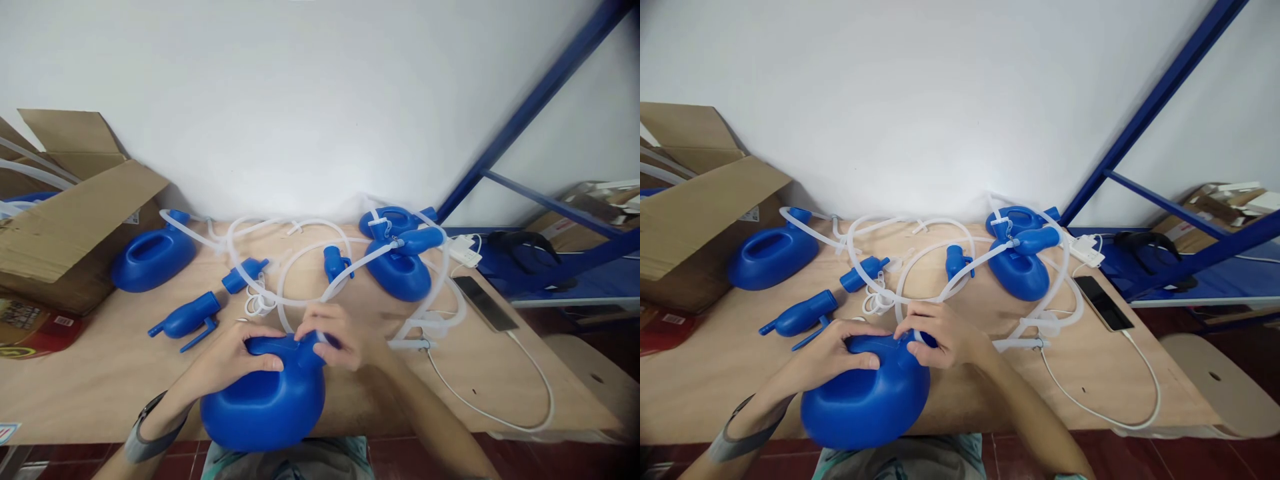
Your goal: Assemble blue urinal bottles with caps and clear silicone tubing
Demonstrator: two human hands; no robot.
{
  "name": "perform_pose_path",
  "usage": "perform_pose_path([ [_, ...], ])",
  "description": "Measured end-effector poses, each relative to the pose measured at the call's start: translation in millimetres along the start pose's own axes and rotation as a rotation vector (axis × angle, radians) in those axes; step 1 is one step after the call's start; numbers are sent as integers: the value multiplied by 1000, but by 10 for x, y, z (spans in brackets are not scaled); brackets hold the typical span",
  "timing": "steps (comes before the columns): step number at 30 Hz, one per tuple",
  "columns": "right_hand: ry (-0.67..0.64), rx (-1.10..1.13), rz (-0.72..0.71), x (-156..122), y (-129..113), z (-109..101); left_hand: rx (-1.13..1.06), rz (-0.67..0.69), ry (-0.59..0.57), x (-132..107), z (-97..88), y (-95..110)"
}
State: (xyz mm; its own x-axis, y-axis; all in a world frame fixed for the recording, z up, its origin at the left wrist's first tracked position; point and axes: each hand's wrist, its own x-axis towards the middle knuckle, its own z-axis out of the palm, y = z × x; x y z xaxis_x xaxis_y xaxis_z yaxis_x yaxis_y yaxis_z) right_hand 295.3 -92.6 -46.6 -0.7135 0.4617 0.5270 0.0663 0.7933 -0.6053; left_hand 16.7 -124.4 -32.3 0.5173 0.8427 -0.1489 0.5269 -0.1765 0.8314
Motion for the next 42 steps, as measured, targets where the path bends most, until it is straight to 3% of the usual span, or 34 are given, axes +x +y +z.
perform_pose_path([
  [5,-49,25,-52,13,-25,103,73,6,72,-62,52,-59],
  [9,-81,-94,-76,-94,-18,153,185,32,237,-149,223,-217],
  [14,-114,-207,-69,-264,0,183,311,163,403,-235,434,-346],
  [16,-128,-212,-60,-280,-6,164,356,173,367,-251,436,-328],
  [19,-154,-210,-35,-246,-40,154,466,159,219,-268,349,-285],
  [23,-183,-258,-81,-196,-101,282,620,245,59,-308,221,-310],
  [27,-108,-271,-142,-188,-108,455,623,259,49,-347,204,-370],
  [33,-56,-311,-290,-175,-3,522,580,221,-31,-320,236,-349],
  [37,14,-303,-344,-189,63,604,593,275,-46,-296,237,-333],
  [42,7,-279,-334,-238,114,679,639,378,-26,-280,223,-309],
])
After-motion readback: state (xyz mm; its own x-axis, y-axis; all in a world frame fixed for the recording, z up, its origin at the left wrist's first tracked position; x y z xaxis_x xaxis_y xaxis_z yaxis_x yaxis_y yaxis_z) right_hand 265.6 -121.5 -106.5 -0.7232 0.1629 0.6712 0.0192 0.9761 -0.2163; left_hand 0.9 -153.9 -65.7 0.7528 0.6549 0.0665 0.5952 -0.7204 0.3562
